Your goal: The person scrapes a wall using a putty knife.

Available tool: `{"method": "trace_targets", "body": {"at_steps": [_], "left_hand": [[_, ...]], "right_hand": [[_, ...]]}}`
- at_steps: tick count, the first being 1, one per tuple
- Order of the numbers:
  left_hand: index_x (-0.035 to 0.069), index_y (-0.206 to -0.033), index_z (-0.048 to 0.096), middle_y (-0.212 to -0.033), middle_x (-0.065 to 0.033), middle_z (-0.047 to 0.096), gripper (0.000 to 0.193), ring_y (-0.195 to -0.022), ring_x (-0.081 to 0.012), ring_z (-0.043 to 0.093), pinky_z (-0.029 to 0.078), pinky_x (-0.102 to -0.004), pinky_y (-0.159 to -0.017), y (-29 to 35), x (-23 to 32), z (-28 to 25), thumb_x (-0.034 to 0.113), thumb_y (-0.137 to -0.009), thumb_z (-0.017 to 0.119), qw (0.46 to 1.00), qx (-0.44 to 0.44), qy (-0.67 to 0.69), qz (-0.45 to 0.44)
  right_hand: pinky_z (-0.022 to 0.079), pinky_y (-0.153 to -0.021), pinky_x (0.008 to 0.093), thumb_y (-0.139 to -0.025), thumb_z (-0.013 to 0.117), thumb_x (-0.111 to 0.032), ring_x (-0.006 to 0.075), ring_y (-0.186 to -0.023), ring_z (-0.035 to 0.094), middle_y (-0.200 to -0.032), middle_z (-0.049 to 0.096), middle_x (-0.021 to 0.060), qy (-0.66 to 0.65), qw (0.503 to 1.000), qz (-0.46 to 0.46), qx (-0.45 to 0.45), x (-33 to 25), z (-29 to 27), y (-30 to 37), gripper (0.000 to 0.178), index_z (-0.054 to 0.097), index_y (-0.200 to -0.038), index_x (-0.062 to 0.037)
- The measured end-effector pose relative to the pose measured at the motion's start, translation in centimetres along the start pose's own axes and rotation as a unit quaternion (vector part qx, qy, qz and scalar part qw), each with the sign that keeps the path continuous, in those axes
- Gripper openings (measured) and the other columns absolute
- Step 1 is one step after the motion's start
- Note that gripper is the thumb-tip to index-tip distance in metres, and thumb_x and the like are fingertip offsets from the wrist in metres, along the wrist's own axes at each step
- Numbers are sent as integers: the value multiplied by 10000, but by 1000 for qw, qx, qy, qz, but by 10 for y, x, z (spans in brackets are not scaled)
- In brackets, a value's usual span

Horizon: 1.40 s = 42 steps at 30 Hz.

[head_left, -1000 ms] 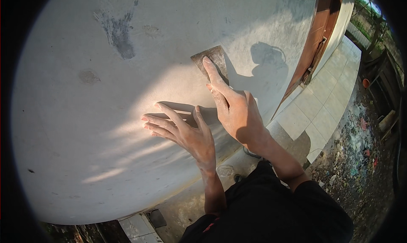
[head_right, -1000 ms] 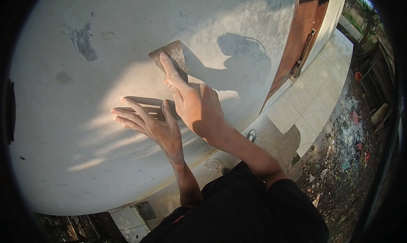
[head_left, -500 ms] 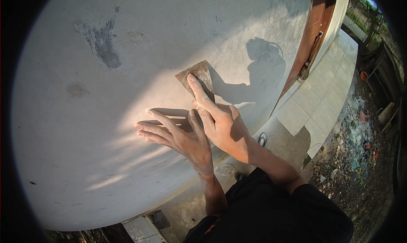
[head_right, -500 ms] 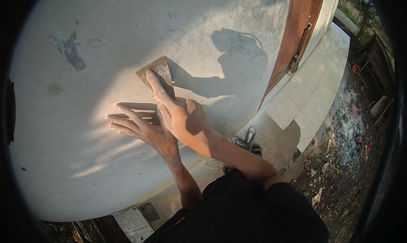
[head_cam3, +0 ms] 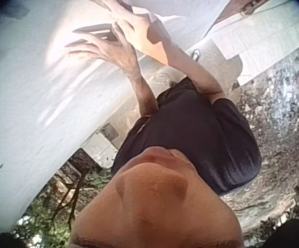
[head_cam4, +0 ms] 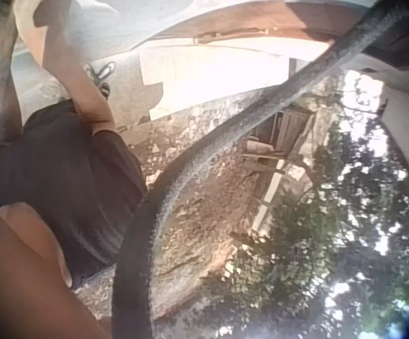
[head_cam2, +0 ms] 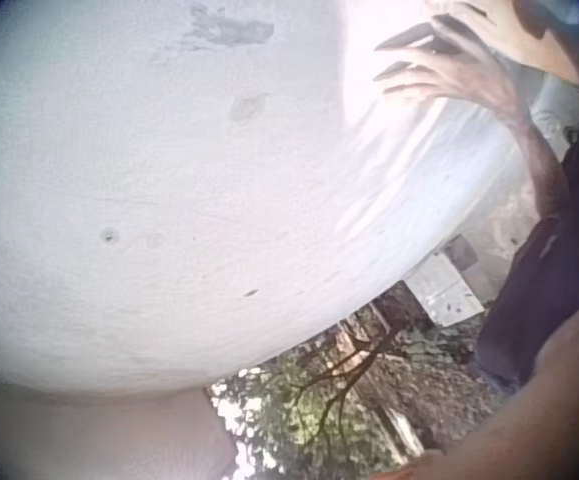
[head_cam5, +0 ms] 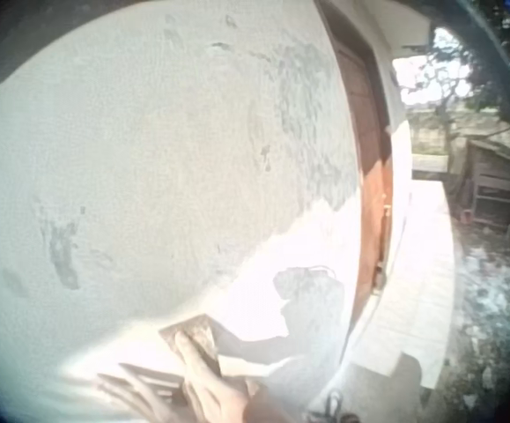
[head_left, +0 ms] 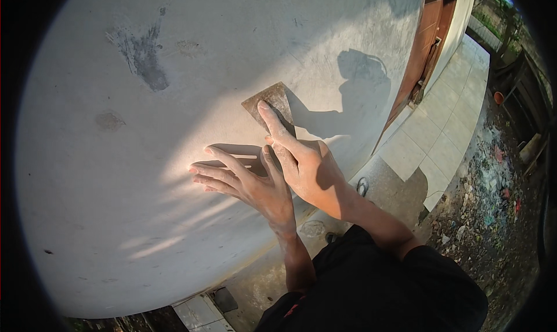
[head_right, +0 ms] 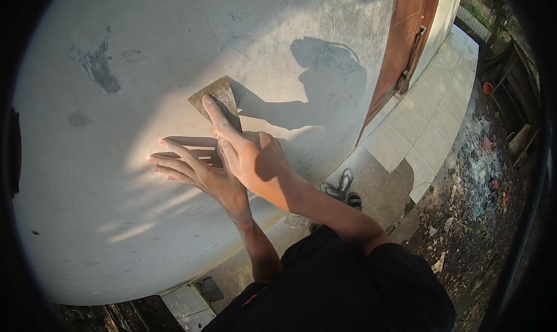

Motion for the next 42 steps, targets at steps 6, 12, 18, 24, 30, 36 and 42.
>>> {"method": "trace_targets", "body": {"at_steps": [6,12,18,24,30,36,42], "left_hand": [[84,-1563,178,-1595,-302,-44,885,-1464,-498,-96,41,-686,-1138,-2,2,-1,480,-910,624,1000,8,-5,12],[84,-1560,189,-1594,-306,-31,861,-1464,-499,-92,39,-689,-1139,0,4,2,439,-916,635,1000,12,9,12],[81,-1561,183,-1592,-309,-38,860,-1460,-504,-97,29,-694,-1136,-1,5,-2,416,-915,642,1000,7,-6,20],[79,-1563,173,-1596,-300,-43,853,-1456,-511,-105,22,-699,-1130,-1,2,1,412,-925,631,1000,-5,16,1],[81,-1564,169,-1596,-301,-44,861,-1457,-508,-105,21,-688,-1138,-2,9,-2,405,-920,640,1000,-1,6,17],[83,-1562,178,-1599,-293,-38,857,-1463,-497,-97,26,-680,-1145,-3,4,-3,402,-917,644,1000,-1,-4,13],[85,-1561,189,-1604,-283,-34,883,-1465,-495,-91,28,-680,-1146,-1,9,-7,356,-886,691,1000,9,1,11]], "right_hand": [[579,-824,348,-986,513,-47,311,-1060,675,-1333,565,224,18,1000,7,-11,-12,-9,-6,512,390,-1482,-83],[562,-794,349,-992,499,-35,305,-954,718,-1318,577,241,15,1000,-5,6,1,4,13,508,379,-1485,-51],[583,-744,374,-997,518,-153,322,-910,703,-1264,630,167,-27,998,51,-20,-28,-25,-27,536,357,-1508,-159],[543,-836,319,-1021,466,-70,286,-1069,684,-1375,551,191,-63,998,-9,-15,4,2,12,486,367,-1496,-84],[559,-810,367,-1019,471,-104,344,-1069,641,-1249,603,198,-58,998,16,1,-22,-23,-25,502,348,-1505,-110],[571,-768,394,-1012,489,-133,371,-940,687,-1077,691,227,-42,998,-52,18,-4,-10,-14,544,308,-1524,-148],[559,-822,404,-1004,499,-112,363,-951,689,-1081,694,215,-33,999,-6,7,-28,-23,-24,568,299,-1532,-178]]}}
Point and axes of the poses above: each hand's wrist, its own y-axis away from the middle knuckle, its own z-axis out of the palm, x = y × z, the point moved 7 cm from there along -y, towards the middle knuckle
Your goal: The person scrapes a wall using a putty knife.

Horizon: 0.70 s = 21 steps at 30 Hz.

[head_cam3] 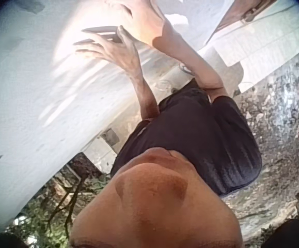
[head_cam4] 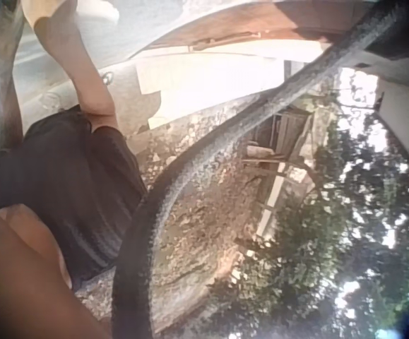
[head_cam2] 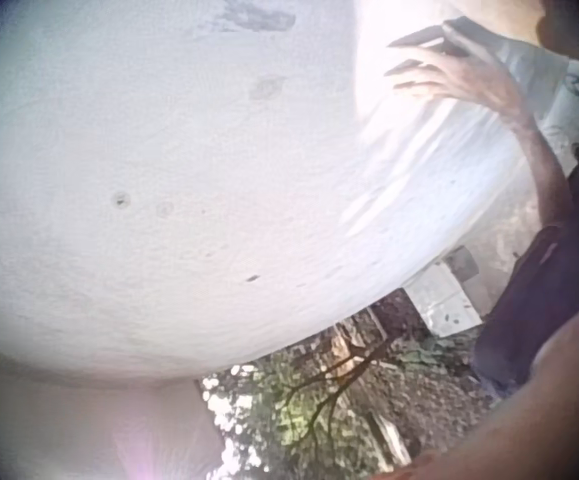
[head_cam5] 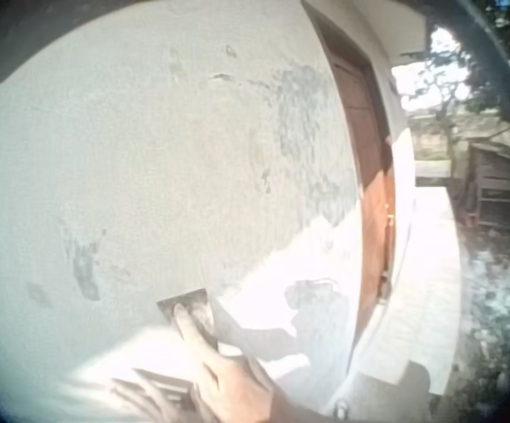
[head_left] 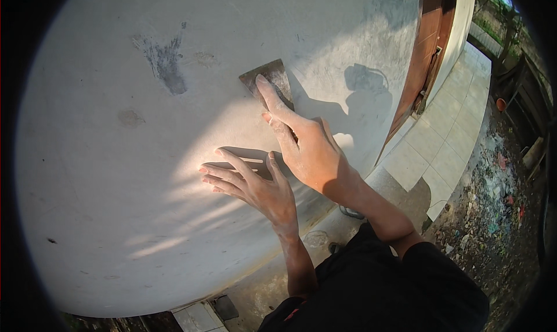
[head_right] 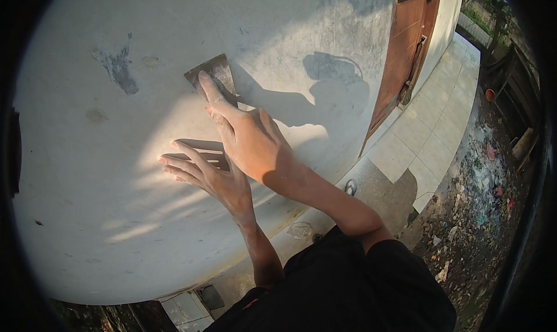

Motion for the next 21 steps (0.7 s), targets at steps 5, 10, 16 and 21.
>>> {"method": "trace_targets", "body": {"at_steps": [5,10,16,21], "left_hand": [[82,-1560,190,-1605,-281,-36,877,-1466,-493,-90,26,-680,-1145,0,-2,4,298,-882,703,1000,-3,-1,4],[83,-1561,185,-1603,-284,-47,870,-1465,-496,-94,14,-681,-1143,-1,-1,2,288,-887,695,1000,-16,-4,-6],[78,-1562,173,-1603,-284,-58,868,-1465,-495,-96,2,-673,-1146,1,1,4,278,-893,688,1000,-21,8,-6],[83,-1563,174,-1604,-281,-61,873,-1464,-495,-100,6,-675,-1146,0,-2,2,288,-891,691,1000,-15,-9,-7]], "right_hand": [[568,-774,394,-1023,472,-152,352,-850,708,-1041,704,204,16,996,-78,48,12,6,8,525,319,-1525,-178],[567,-802,400,-1015,483,-153,361,-863,704,-1112,686,209,39,998,43,-19,-24,-24,-31,531,322,-1521,-178],[572,-830,376,-1003,508,-137,336,-903,707,-1111,693,194,23,1000,0,12,17,1,8,528,357,-1508,-182],[581,-749,381,-978,550,-115,332,-858,710,-1096,692,199,122,992,-18,-6,-29,-28,-35,558,370,-1503,-177]]}}
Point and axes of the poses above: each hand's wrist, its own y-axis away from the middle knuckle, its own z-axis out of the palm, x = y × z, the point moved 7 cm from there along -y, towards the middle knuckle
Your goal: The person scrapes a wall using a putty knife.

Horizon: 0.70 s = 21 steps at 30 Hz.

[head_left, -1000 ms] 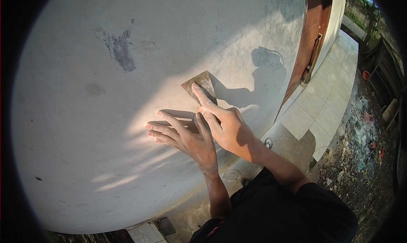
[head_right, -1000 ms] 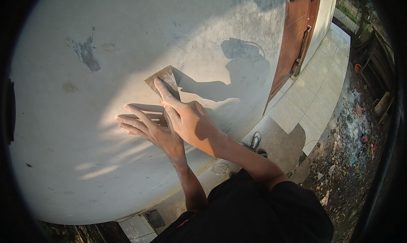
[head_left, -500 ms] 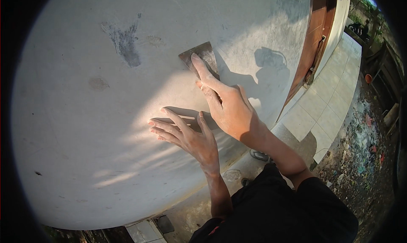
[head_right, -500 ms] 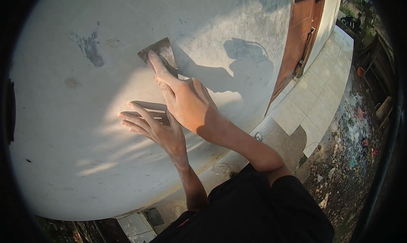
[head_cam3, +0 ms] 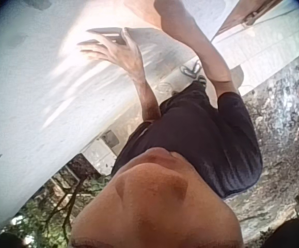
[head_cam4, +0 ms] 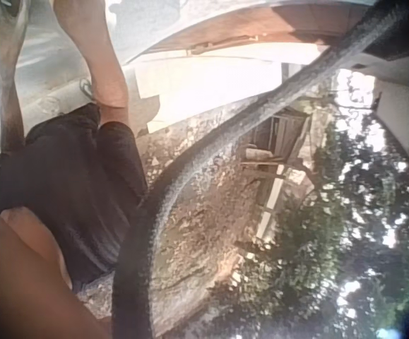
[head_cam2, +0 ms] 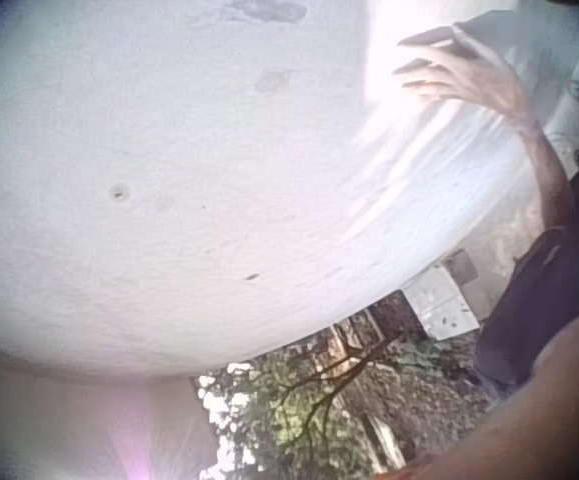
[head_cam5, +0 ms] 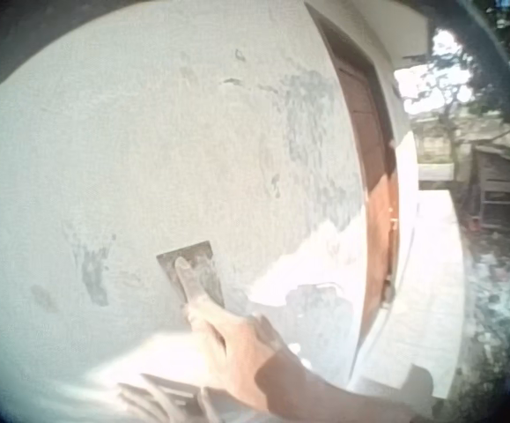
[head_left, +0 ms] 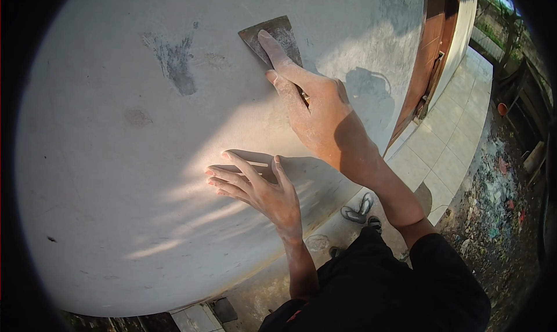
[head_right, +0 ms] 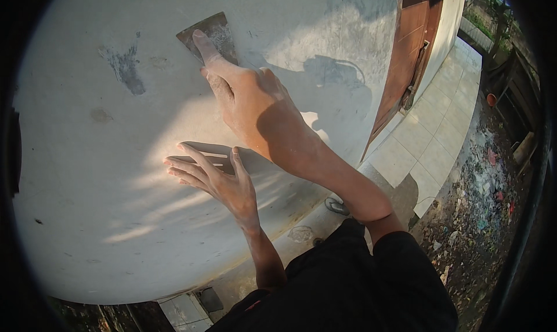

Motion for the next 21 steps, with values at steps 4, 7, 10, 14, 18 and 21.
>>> {"method": "trace_targets", "body": {"at_steps": [4,7,10,14,18,21], "left_hand": [[86,-1563,175,-1605,-275,-63,861,-1463,-496,-99,9,-672,-1150,-1,4,3,267,-895,686,1000,-8,24,-1],[87,-1563,176,-1605,-276,-60,867,-1463,-497,-94,12,-676,-1149,1,7,4,270,-891,693,1000,-6,10,4],[90,-1563,179,-1605,-275,-58,875,-1465,-494,-92,15,-682,-1147,1,-2,0,274,-885,700,1000,0,-3,-2],[89,-1562,180,-1607,-271,-54,877,-1465,-495,-88,17,-682,-1149,0,4,-2,271,-883,703,1000,6,9,6],[85,-1561,183,-1605,-276,-54,872,-1464,-495,-90,12,-684,-1148,1,7,8,270,-884,700,1000,1,6,2],[80,-1559,188,-1603,-282,-51,879,-1464,-494,-95,13,-687,-1146,2,-2,1,275,-877,708,1000,6,-5,2]], "right_hand": [[544,-607,355,-973,554,-103,339,-681,683,-975,707,195,-30,994,-38,97,39,31,41,520,413,-1473,-123],[520,-574,360,-985,537,-109,355,-619,660,-881,693,212,-31,992,-50,110,30,15,36,495,418,-1465,-102],[477,-638,338,-1030,482,-139,185,-615,564,-954,662,233,-50,994,94,21,14,-6,6,453,413,-1474,-83],[518,-769,374,-1030,457,-129,269,-885,698,-1091,668,245,-24,994,67,82,26,9,34,437,431,-1464,-86],[552,-816,416,-1009,498,-137,374,-928,692,-980,717,199,52,985,-51,154,52,27,53,480,406,-1480,-132],[559,-805,423,-1004,507,-136,388,-911,690,-978,711,213,-20,994,89,57,17,-10,10,477,415,-1473,-127]]}}
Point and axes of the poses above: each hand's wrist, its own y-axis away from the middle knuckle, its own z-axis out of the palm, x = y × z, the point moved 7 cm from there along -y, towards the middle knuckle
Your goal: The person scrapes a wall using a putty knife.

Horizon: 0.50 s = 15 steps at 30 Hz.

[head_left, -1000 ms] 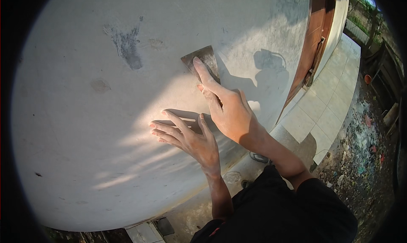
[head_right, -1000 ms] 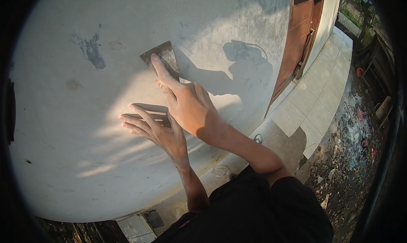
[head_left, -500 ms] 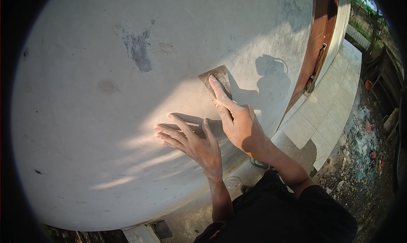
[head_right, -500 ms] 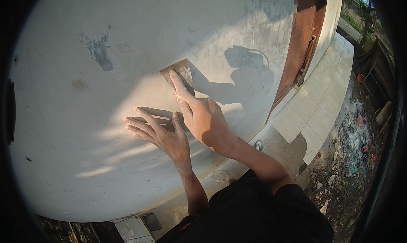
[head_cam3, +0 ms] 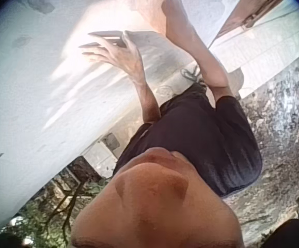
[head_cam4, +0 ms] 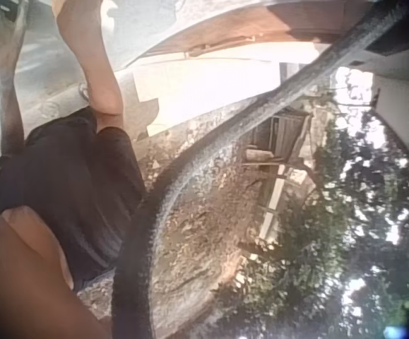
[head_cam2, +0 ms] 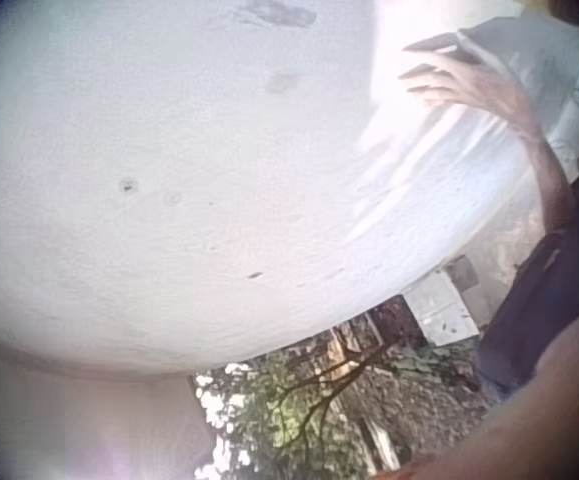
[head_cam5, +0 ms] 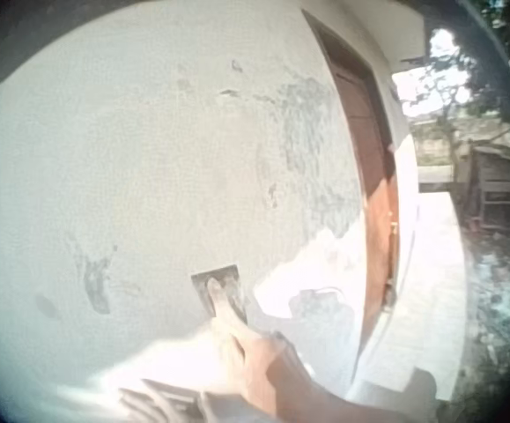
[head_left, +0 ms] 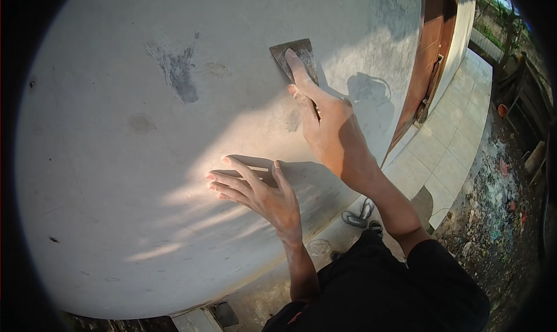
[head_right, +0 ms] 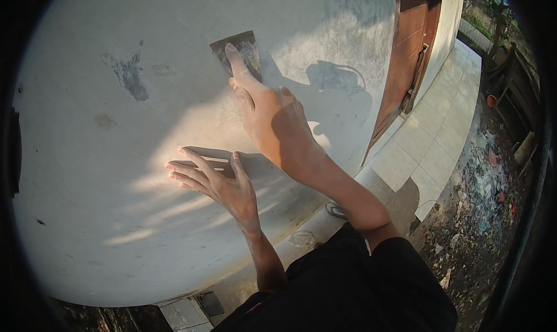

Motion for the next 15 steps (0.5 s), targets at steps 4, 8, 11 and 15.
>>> {"method": "trace_targets", "body": {"at_steps": [4,8,11,15], "left_hand": [[75,-1558,188,-1601,-285,-51,882,-1463,-493,-105,12,-687,-1145,-4,4,-2,297,-880,705,1000,9,3,5],[75,-1559,184,-1601,-287,-53,873,-1462,-493,-109,9,-688,-1143,-5,6,3,323,-891,688,1000,-12,15,-9],[74,-1558,188,-1601,-286,-54,866,-1462,-493,-113,9,-690,-1141,0,2,1,339,-896,680,1000,-5,0,3],[74,-1558,189,-1599,-289,-55,858,-1462,-491,-115,6,-694,-1138,-1,0,2,354,-904,668,1000,-2,1,2]], "right_hand": [[559,-692,409,-995,516,-126,384,-808,699,-970,707,221,9,998,-51,25,20,12,18,496,399,-1477,-104],[490,-568,374,-1006,502,-133,306,-552,611,-905,690,231,-18,991,-122,54,39,8,23,500,380,-1488,-89],[386,-484,326,-1016,480,-117,152,-462,356,-578,497,166,14,994,-90,56,21,-28,-11,476,390,-1478,-42],[365,-499,337,-1006,487,-100,111,-524,330,-570,357,174,-27,998,-32,45,41,-13,15,442,436,-1428,20]]}}
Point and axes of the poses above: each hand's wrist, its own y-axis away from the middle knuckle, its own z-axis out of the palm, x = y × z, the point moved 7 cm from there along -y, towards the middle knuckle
